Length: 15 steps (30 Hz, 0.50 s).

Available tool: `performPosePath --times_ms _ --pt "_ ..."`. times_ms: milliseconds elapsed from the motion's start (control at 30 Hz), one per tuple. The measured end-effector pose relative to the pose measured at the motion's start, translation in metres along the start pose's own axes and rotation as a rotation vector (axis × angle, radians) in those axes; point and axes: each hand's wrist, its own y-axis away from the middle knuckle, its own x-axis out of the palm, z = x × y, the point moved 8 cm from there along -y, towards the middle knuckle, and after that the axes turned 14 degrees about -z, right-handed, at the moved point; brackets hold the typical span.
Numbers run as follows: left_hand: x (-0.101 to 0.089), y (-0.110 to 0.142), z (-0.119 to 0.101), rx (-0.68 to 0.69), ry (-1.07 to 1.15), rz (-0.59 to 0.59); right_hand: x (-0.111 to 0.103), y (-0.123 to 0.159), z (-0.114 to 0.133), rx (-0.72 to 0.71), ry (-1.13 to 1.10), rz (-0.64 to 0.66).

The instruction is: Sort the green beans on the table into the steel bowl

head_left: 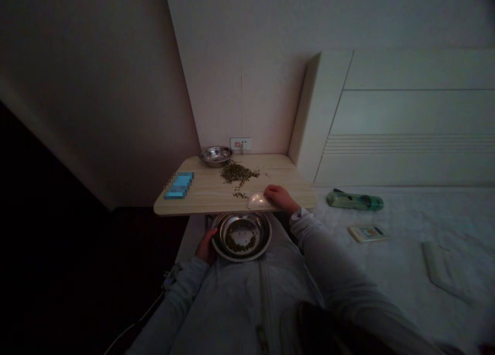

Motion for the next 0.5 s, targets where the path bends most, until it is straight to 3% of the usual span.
performPosePath --times_ms 500 --pt "0.0012 0.0027 -0.003 0.017 0.02 0.001 0.0009 0.0005 0.0003 0.023 -0.013 0.019"
